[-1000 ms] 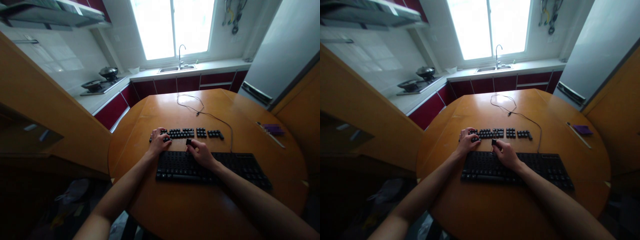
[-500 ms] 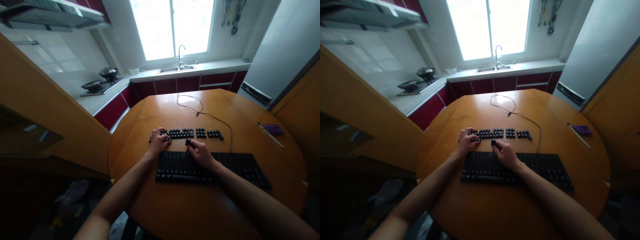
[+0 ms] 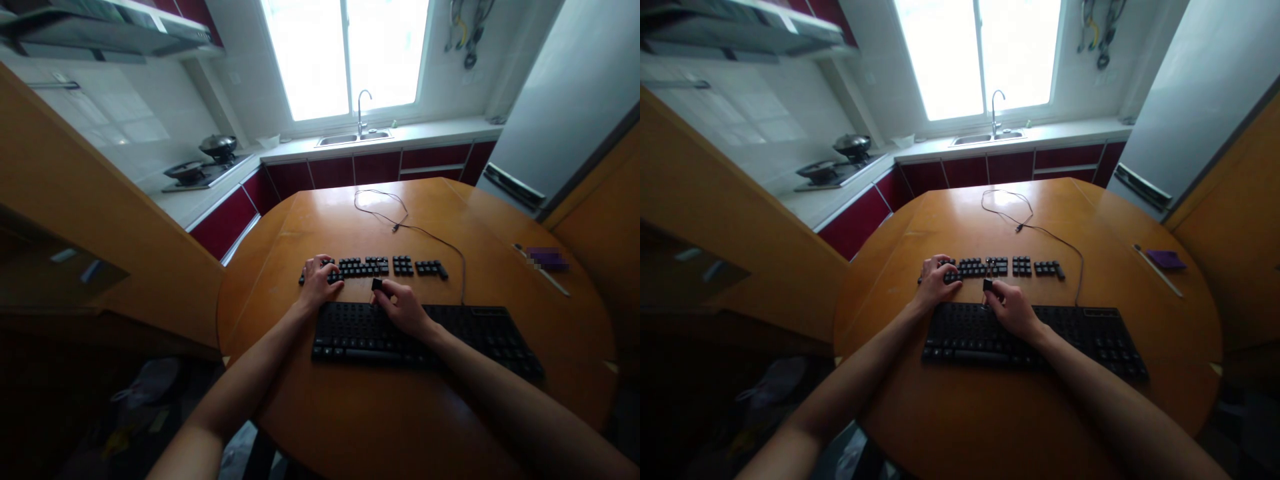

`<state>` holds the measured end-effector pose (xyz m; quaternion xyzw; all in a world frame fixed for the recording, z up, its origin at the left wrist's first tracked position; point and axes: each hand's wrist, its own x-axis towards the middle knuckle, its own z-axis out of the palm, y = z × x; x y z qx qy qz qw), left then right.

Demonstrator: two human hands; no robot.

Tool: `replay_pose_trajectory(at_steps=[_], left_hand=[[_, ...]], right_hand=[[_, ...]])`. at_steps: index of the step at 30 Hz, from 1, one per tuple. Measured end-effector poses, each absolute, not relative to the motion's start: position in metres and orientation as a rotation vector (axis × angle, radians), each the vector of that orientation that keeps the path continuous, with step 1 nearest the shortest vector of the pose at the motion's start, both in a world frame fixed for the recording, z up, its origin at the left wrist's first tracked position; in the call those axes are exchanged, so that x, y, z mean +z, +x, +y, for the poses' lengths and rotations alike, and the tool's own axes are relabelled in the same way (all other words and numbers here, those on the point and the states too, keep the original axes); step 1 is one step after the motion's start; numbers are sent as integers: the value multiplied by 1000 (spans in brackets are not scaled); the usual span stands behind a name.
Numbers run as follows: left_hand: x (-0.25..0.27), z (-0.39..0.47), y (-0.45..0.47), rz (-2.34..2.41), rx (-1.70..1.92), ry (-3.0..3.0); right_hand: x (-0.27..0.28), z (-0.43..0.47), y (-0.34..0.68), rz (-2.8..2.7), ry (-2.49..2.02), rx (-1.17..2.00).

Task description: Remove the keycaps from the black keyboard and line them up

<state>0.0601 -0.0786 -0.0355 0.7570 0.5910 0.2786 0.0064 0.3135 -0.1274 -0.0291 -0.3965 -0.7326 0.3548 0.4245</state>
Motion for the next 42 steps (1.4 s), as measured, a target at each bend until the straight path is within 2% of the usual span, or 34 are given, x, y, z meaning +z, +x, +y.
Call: replay_pose_trajectory(at_steps=[6,14,19,23,26,31,35,38,42], left_hand=[[-36,-77,58,1822,927,2382],[-20,-91,63,1638,1177,2455],[-21,-96,70,1504,1179,2485],[-23,-95,72,1458,1162,2486],[-21,-96,74,1407,1148,2497],[-17,-103,80,1327,1065,2467],[-12,-114,87,1167,939,2406],[-7,-126,97,1007,845,2379],[-8,-136,107,949,899,2373]], right_hand=[[-8,-124,323,-1877,-1003,905],[10,-131,350,-2285,-889,1132],[7,-141,358,-2425,-750,1092],[9,-148,354,-2508,-766,916],[4,-150,348,-2470,-891,828],[-9,-148,341,-2269,-1042,864],[-12,-147,336,-2028,-1015,963],[-14,-149,333,-1866,-993,906],[-17,-152,329,-1819,-953,796]])
